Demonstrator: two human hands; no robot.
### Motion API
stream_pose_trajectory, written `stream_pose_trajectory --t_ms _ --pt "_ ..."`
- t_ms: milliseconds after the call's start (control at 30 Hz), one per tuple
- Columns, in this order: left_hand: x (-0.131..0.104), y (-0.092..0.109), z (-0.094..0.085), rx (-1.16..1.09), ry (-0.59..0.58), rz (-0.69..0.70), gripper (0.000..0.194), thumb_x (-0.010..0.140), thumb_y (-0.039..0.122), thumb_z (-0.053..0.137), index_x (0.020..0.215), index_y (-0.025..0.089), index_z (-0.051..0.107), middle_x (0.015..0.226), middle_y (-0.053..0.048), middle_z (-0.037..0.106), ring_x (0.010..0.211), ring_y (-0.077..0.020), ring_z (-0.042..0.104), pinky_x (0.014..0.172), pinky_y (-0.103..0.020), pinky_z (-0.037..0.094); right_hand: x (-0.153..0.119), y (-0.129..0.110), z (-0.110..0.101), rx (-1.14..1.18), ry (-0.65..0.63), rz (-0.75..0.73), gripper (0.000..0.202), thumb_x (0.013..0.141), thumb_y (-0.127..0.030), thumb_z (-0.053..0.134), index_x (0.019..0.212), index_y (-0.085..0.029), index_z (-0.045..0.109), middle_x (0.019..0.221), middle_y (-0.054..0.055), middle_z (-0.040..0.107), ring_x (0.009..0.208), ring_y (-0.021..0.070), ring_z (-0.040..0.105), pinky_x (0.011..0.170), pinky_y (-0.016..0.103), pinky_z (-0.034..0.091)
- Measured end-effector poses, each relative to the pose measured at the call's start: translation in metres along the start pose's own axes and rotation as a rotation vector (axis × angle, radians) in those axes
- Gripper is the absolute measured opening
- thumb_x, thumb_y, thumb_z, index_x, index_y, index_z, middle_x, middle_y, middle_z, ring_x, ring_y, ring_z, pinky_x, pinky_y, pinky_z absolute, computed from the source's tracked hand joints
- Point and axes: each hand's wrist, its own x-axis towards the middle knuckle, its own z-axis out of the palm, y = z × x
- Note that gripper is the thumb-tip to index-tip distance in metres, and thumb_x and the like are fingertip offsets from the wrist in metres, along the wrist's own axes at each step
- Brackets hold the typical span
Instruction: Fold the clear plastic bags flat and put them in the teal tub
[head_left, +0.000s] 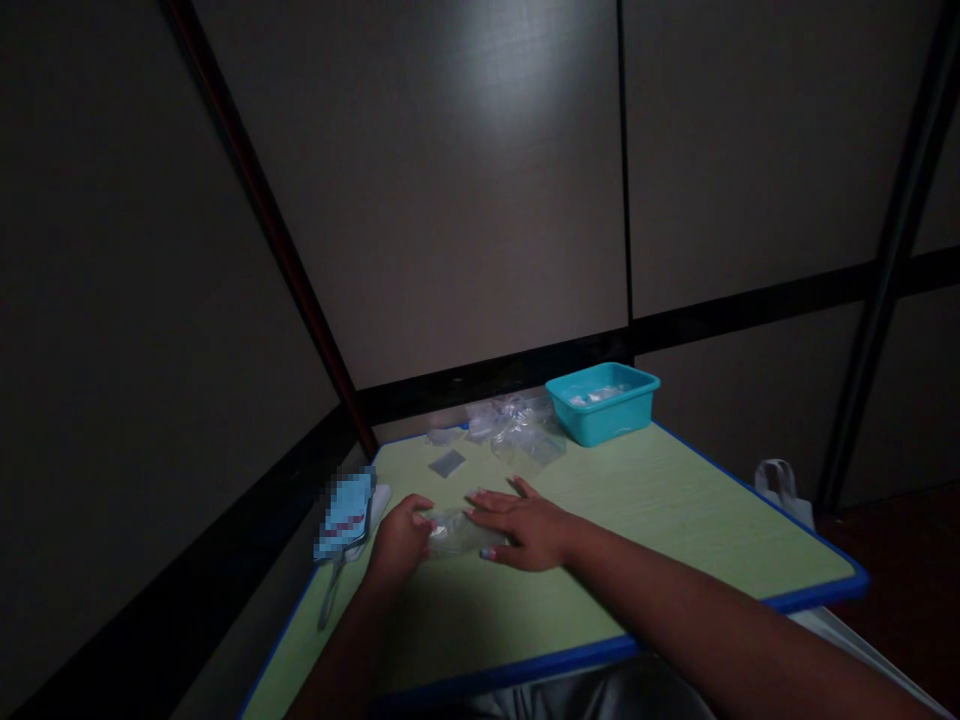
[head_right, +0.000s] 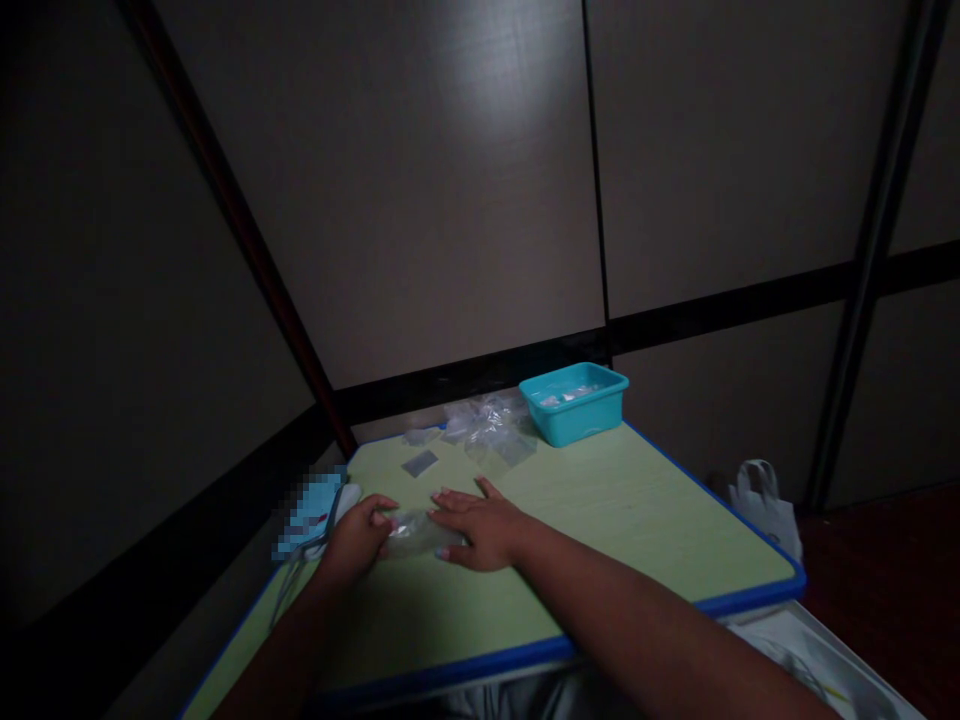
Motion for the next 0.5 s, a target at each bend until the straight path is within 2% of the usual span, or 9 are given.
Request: stream_pose_trajectory --t_ms 133,200,233,300,367,433,500 --pt "0.002 -0.004 -0.001 0.086 0.047 0.055 0.02 0.065 0.017 0.057 0.085 0.019 0.06 0.055 0.005 0.053 0.048 -0.0144 0.054 0.047 -0.022 0.041 -0.002 -0.007 0.0 -0.018 -0.012 -0.088 0.058 0.084 -0.051 0.045 0.137 -0.035 0.027 0.146 0.007 0.02 0.133 0.0238 0.02 0.103 0.055 -0.002" --pt "-0.001 -0.001 -0.003 0.136 0.103 0.115 0.024 0.068 0.02 0.056 0.091 0.019 0.06 0.073 -0.002 0.06 0.07 -0.0207 0.061 0.065 -0.029 0.047 -0.002 -0.009 0.001 -0.024 -0.024 -0.083 0.058 0.083 -0.055 0.046 0.136 -0.036 0.03 0.146 0.007 0.02 0.134 0.0254 0.018 0.103 0.056 -0.003" --pt "-0.003 0.002 -0.003 0.157 0.129 0.153 0.026 0.07 0.022 0.056 0.096 0.019 0.06 0.085 -0.005 0.062 0.086 -0.024 0.06 0.077 -0.034 0.046 -0.003 -0.009 0.002 -0.027 -0.031 -0.078 0.059 0.082 -0.057 0.046 0.135 -0.037 0.031 0.146 0.007 0.02 0.134 0.0263 0.017 0.102 0.058 -0.003" --pt "-0.011 0.01 -0.001 0.186 0.141 0.245 0.032 0.073 0.026 0.056 0.104 0.02 0.059 0.109 -0.009 0.058 0.11 -0.027 0.049 0.096 -0.039 0.035 -0.003 -0.009 0.002 -0.031 -0.042 -0.072 0.06 0.081 -0.06 0.044 0.135 -0.038 0.031 0.146 0.008 0.019 0.134 0.028 0.015 0.101 0.06 -0.003" --pt "-0.02 0.016 0.003 0.214 0.046 0.371 0.037 0.077 0.03 0.055 0.113 0.022 0.057 0.125 -0.008 0.053 0.121 -0.0262 0.04 0.105 -0.041 0.023 -0.003 -0.009 0.003 -0.037 -0.05 -0.07 0.061 0.081 -0.062 0.043 0.135 -0.038 0.031 0.146 0.009 0.019 0.134 0.0291 0.013 0.1 0.061 -0.003" --pt "-0.031 0.02 0.009 0.254 -0.108 0.477 0.043 0.082 0.033 0.05 0.124 0.024 0.049 0.136 -0.007 0.044 0.128 -0.0258 0.032 0.108 -0.045 0.015 -0.002 -0.008 0.003 -0.043 -0.056 -0.068 0.06 0.08 -0.064 0.043 0.134 -0.039 0.033 0.146 0.009 0.018 0.134 0.0298 0.013 0.099 0.062 -0.003" --pt "-0.042 0.02 0.016 0.297 -0.318 0.564 0.047 0.087 0.034 0.042 0.133 0.025 0.037 0.142 -0.007 0.036 0.13 -0.0256 0.03 0.107 -0.051 0.013 -0.002 -0.007 0.003 -0.05 -0.06 -0.068 0.059 0.079 -0.064 0.043 0.132 -0.039 0.036 0.147 0.009 0.017 0.134 0.0302 0.013 0.099 0.063 -0.003"
